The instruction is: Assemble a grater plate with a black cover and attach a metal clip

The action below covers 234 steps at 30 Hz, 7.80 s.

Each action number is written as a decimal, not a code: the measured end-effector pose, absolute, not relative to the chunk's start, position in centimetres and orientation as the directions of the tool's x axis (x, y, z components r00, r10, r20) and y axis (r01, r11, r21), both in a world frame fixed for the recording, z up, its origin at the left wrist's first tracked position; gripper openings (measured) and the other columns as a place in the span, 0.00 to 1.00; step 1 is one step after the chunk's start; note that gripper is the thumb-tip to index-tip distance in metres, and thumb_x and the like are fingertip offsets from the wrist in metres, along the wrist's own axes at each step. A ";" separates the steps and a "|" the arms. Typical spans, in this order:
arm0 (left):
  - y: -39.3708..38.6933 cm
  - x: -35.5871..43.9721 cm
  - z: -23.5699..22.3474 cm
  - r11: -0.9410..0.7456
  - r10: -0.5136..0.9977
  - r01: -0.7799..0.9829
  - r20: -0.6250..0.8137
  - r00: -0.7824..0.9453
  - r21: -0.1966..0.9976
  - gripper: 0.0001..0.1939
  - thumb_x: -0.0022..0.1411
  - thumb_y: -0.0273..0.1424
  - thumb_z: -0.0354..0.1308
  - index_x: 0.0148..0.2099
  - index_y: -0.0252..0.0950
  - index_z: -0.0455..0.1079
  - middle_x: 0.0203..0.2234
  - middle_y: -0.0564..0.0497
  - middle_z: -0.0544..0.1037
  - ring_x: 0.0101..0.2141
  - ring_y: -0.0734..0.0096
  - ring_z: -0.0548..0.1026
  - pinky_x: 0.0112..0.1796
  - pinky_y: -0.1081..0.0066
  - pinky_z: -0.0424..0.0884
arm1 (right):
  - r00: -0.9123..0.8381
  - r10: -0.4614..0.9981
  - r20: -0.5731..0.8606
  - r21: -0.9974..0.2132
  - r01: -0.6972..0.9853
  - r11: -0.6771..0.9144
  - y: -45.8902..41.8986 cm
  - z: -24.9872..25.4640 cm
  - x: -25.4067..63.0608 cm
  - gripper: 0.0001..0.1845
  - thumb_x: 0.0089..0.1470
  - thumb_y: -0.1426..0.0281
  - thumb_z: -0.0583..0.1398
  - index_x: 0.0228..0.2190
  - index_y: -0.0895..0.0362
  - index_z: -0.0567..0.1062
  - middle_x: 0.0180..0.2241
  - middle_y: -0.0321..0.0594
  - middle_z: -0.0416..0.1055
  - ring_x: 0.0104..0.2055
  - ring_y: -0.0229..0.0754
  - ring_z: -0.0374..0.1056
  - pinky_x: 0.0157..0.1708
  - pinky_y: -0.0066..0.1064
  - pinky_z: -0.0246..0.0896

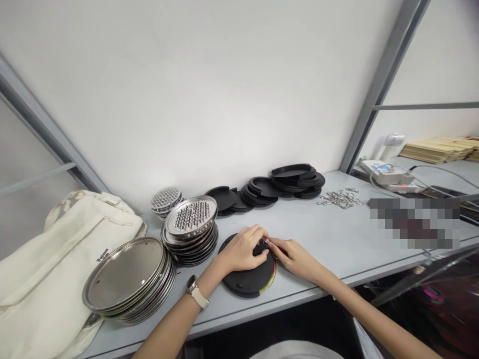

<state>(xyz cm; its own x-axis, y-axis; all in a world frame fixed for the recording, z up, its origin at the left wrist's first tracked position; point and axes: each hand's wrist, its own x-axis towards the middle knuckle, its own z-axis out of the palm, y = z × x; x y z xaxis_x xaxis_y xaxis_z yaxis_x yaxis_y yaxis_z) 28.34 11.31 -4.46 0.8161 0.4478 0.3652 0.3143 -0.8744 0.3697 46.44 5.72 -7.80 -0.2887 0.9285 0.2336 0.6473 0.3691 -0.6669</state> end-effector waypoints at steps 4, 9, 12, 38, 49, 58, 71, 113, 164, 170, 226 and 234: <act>11.3 28.4 -4.5 -0.874 0.453 0.322 0.371 0.811 0.364 0.09 0.56 0.26 0.54 0.41 0.37 0.60 0.36 0.49 0.68 0.38 0.66 0.67 0.43 0.66 0.65 | -0.297 0.923 0.245 -0.664 0.642 0.383 5.7 -8.0 46.5 0.20 0.64 0.64 0.44 0.32 0.57 0.71 0.26 0.38 0.70 0.26 0.39 0.64 0.29 0.28 0.56; 11.4 28.4 -4.7 -0.875 0.457 0.333 0.373 0.808 0.351 0.08 0.56 0.27 0.55 0.40 0.37 0.62 0.35 0.50 0.69 0.39 0.66 0.67 0.44 0.66 0.64 | -0.296 0.922 0.251 -0.643 0.661 0.387 5.5 -8.1 46.4 0.18 0.63 0.65 0.45 0.33 0.57 0.71 0.27 0.39 0.71 0.26 0.39 0.64 0.29 0.28 0.55; 11.5 28.4 -4.7 -0.878 0.454 0.334 0.376 0.808 0.343 0.07 0.56 0.27 0.55 0.39 0.36 0.62 0.35 0.50 0.69 0.39 0.66 0.67 0.44 0.66 0.64 | -0.295 0.921 0.254 -0.630 0.672 0.389 5.4 -8.1 46.4 0.15 0.62 0.67 0.46 0.32 0.57 0.69 0.24 0.37 0.68 0.24 0.38 0.62 0.27 0.27 0.54; 11.5 28.4 -4.7 -0.883 0.444 0.325 0.378 0.813 0.339 0.05 0.56 0.28 0.55 0.37 0.37 0.63 0.34 0.50 0.68 0.38 0.66 0.67 0.43 0.66 0.63 | -0.292 0.922 0.253 -0.649 0.655 0.386 5.2 -7.9 46.5 0.15 0.61 0.66 0.46 0.26 0.56 0.64 0.20 0.32 0.60 0.21 0.34 0.55 0.24 0.26 0.49; 11.3 28.4 -4.4 -0.872 0.471 0.361 0.367 0.802 0.329 0.08 0.55 0.30 0.55 0.38 0.37 0.59 0.31 0.51 0.66 0.34 0.66 0.66 0.38 0.67 0.62 | -0.285 0.926 0.248 -0.651 0.658 0.378 5.3 -8.1 46.5 0.15 0.61 0.67 0.47 0.25 0.56 0.65 0.20 0.32 0.60 0.21 0.34 0.54 0.24 0.26 0.49; 11.5 28.3 -4.6 -0.874 0.461 0.343 0.360 0.811 0.345 0.06 0.55 0.28 0.54 0.34 0.37 0.58 0.29 0.53 0.66 0.31 0.70 0.65 0.35 0.70 0.62 | -0.311 0.919 0.242 -0.656 0.645 0.391 5.3 -8.3 46.6 0.14 0.61 0.67 0.47 0.24 0.56 0.61 0.20 0.30 0.56 0.21 0.34 0.51 0.24 0.26 0.46; 11.8 28.1 -5.0 -0.776 0.570 0.421 0.235 0.787 0.470 0.05 0.55 0.32 0.56 0.35 0.37 0.64 0.19 0.59 0.59 0.22 0.77 0.60 0.26 0.75 0.56 | -0.314 0.919 0.240 -0.668 0.634 0.391 5.3 -8.4 46.7 0.15 0.61 0.66 0.47 0.23 0.56 0.59 0.19 0.29 0.53 0.21 0.33 0.49 0.23 0.26 0.44; 10.9 28.5 -4.9 -0.806 0.590 0.526 0.308 0.746 0.271 0.07 0.54 0.32 0.53 0.35 0.39 0.57 0.25 0.56 0.68 0.25 0.72 0.66 0.27 0.72 0.58 | -0.296 0.928 0.225 -0.639 0.674 0.370 5.6 -8.3 46.5 0.18 0.64 0.64 0.43 0.25 0.55 0.62 0.21 0.33 0.62 0.22 0.36 0.58 0.27 0.27 0.51; 10.3 28.6 -4.6 -0.822 0.566 0.515 0.254 0.784 0.243 0.04 0.58 0.31 0.50 0.35 0.38 0.59 0.29 0.53 0.67 0.28 0.71 0.67 0.29 0.71 0.60 | -0.259 0.936 0.239 -0.671 0.653 0.352 5.4 -7.8 46.4 0.19 0.63 0.64 0.44 0.24 0.56 0.63 0.21 0.33 0.62 0.22 0.36 0.57 0.26 0.28 0.52; 10.2 28.6 -4.3 -0.820 0.562 0.474 0.295 0.772 0.322 0.13 0.58 0.30 0.51 0.46 0.38 0.56 0.40 0.49 0.68 0.38 0.66 0.70 0.37 0.68 0.67 | -0.266 0.936 0.232 -0.672 0.651 0.351 5.4 -7.8 46.4 0.19 0.63 0.63 0.44 0.24 0.56 0.65 0.21 0.34 0.63 0.23 0.36 0.58 0.27 0.28 0.53; 11.4 28.7 -4.6 -0.744 0.557 0.313 0.289 0.778 0.591 0.11 0.53 0.23 0.54 0.40 0.38 0.63 0.33 0.54 0.73 0.28 0.76 0.69 0.33 0.75 0.65 | -0.198 0.960 0.196 -0.785 0.555 0.275 5.9 -8.7 47.1 0.20 0.62 0.61 0.45 0.20 0.56 0.55 0.18 0.29 0.47 0.21 0.33 0.47 0.23 0.26 0.42; 11.2 28.6 -4.7 -0.765 0.552 0.323 0.307 0.775 0.557 0.15 0.53 0.22 0.52 0.45 0.38 0.64 0.36 0.53 0.73 0.29 0.75 0.70 0.34 0.75 0.65 | -0.178 0.963 0.203 -0.811 0.520 0.267 6.0 -8.5 47.0 0.20 0.62 0.60 0.45 0.21 0.56 0.55 0.19 0.29 0.48 0.23 0.34 0.47 0.24 0.27 0.43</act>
